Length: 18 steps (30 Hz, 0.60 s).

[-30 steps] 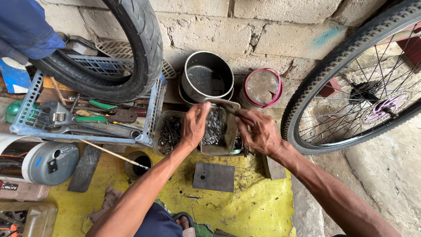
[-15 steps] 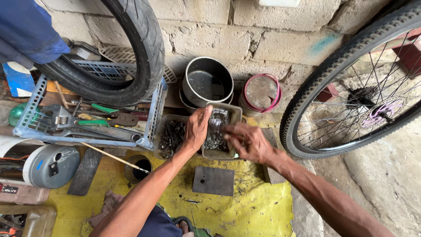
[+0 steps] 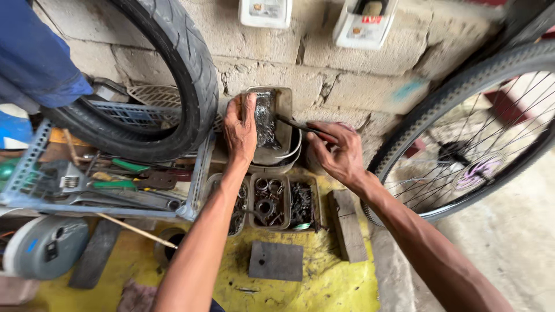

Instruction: The person holds a small metal container and scrubs its interior in a basin of dark cleaning liquid, repeatedly dipping and working the inside surfaces by hand. They then move to a clear plastic container and wipe it thoroughly with a rag, turning it while cleaning different sides.

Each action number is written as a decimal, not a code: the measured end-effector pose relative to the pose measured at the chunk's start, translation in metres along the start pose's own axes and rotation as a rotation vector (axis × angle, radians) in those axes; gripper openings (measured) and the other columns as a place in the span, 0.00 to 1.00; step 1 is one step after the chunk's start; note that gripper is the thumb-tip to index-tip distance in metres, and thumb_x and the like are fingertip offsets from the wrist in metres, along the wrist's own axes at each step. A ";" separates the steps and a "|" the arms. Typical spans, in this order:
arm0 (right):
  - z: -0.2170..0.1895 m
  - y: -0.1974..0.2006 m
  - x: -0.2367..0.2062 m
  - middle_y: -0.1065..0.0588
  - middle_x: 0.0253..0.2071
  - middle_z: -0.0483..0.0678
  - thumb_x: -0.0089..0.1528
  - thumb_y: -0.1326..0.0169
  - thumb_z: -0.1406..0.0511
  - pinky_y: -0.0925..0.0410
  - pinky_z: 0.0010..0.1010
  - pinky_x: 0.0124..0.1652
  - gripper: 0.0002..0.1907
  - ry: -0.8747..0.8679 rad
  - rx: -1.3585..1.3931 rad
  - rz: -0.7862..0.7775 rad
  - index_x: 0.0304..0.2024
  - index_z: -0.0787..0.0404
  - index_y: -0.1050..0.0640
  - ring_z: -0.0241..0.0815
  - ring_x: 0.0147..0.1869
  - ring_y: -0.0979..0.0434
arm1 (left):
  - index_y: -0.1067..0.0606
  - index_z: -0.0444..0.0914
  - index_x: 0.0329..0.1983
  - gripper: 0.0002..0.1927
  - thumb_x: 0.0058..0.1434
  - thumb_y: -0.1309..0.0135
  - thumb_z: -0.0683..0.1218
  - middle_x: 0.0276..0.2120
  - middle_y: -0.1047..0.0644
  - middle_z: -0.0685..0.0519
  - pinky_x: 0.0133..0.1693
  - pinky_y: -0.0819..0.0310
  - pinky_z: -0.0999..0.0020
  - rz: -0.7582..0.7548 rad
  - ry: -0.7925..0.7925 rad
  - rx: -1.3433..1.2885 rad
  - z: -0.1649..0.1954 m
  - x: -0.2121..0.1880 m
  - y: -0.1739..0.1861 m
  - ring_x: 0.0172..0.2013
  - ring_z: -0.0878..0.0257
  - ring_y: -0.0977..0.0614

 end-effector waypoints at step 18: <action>0.064 -0.056 -0.002 0.16 0.39 0.56 0.64 0.41 0.57 0.24 0.33 0.39 0.19 -0.431 0.052 -0.148 0.53 0.59 0.18 0.44 0.40 0.13 | 0.29 0.30 0.62 0.32 0.65 0.37 0.57 0.56 0.23 0.36 0.57 0.28 0.56 -0.019 -0.349 0.066 -0.015 0.016 -0.009 0.57 0.46 0.21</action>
Point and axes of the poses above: each hand's wrist, its own x-axis towards the middle knuckle, its own y-axis out of the back of the hand, z = x × y, the point moved 4 cm from there along x, towards the middle knuckle
